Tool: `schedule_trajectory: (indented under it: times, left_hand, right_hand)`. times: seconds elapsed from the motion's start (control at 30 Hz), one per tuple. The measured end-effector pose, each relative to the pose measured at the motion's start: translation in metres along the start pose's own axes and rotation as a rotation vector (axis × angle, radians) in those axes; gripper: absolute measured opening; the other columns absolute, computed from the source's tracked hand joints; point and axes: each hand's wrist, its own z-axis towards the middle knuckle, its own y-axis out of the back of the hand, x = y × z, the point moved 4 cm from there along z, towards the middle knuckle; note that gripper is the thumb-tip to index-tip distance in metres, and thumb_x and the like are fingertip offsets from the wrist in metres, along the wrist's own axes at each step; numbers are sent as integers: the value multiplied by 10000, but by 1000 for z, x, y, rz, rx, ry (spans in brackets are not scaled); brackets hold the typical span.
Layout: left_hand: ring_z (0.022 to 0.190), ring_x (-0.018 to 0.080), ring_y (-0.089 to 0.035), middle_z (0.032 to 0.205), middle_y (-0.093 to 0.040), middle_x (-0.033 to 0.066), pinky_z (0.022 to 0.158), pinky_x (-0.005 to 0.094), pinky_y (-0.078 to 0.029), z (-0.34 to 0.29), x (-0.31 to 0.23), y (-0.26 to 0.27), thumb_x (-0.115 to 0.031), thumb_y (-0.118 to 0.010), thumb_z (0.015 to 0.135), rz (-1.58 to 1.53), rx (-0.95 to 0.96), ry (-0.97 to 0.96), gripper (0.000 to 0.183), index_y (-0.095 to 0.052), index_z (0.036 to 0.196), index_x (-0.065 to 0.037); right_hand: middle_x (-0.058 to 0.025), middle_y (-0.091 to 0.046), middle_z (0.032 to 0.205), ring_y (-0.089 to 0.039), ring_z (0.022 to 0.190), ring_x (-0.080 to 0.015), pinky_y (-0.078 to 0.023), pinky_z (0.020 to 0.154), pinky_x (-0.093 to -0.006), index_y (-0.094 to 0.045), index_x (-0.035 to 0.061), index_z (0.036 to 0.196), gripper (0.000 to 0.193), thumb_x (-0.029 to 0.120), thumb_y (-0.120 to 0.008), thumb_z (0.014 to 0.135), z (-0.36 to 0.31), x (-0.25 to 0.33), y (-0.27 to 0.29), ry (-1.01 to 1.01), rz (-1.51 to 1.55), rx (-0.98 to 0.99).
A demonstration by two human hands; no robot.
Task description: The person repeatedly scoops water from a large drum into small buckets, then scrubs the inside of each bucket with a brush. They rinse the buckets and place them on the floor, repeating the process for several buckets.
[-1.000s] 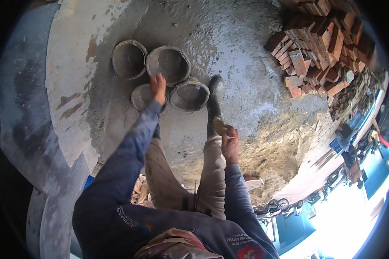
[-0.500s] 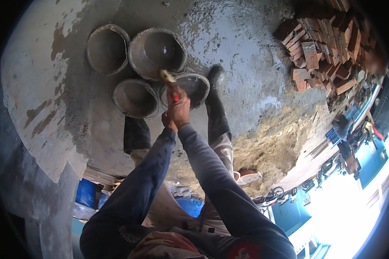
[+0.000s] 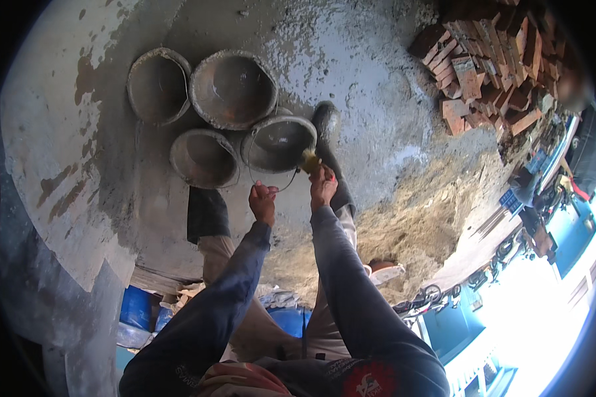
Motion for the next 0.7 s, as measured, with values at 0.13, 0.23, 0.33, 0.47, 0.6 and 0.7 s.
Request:
schedule_trajectory:
  times: [0.13, 0.23, 0.33, 0.47, 0.6, 0.7]
  left_hand:
    - [840, 170, -649, 911, -728, 74, 869, 370, -488, 3, -8, 0, -498, -486, 1135, 45, -24, 19, 414, -504, 935, -136]
    - [831, 172, -649, 911, -728, 65, 882, 383, -488, 5, -11, 2, -503, -488, 1133, 153, 2, -16, 426, -507, 919, -135]
    - [821, 169, -642, 890, -716, 59, 885, 386, -496, 10, -12, 3, -497, -488, 1135, 136, 23, -11, 429, -512, 911, -131]
    - [764, 126, -601, 864, -687, 55, 766, 323, -493, 0, -25, -11, -431, -475, 1155, 220, 85, -169, 456, -565, 915, -54]
    - [803, 288, -662, 875, -691, 138, 770, 405, -507, -37, -52, -47, -377, -470, 1157, 461, 237, -301, 408, -601, 983, -33]
    - [862, 419, -649, 889, -657, 217, 773, 464, -506, -48, -78, -67, -295, -515, 1133, 698, 237, -449, 304, -607, 1009, -34]
  right_hand:
    - [-40, -721, 926, -665, 826, -120, -558, 744, -294, -750, 13, 1167, 424, 411, -691, 1035, -4, -1, 3, 281, 501, -77]
    - [-80, -736, 1071, -692, 924, -149, -578, 782, -295, -705, 4, 1254, 378, 328, -676, 1061, 1, -10, -1, -6, -415, -66]
    - [-94, -748, 1145, -718, 979, -176, -586, 795, -291, -694, 18, 1284, 355, 298, -661, 1069, -9, -2, 3, 150, 164, -81]
    - [-100, -750, 1163, -737, 1010, -195, -599, 805, -314, -700, 19, 1287, 315, 246, -616, 1084, -15, 30, 6, 167, 77, -38]
    - [-85, -770, 1101, -742, 1006, -172, -587, 773, -299, -735, 38, 1240, 281, 236, -633, 1069, -10, 95, 11, 555, -257, 61]
    - [-88, -788, 1079, -750, 989, -167, -609, 790, -312, -730, 37, 1263, 292, 236, -637, 1071, -1, 113, 10, 463, -370, 154]
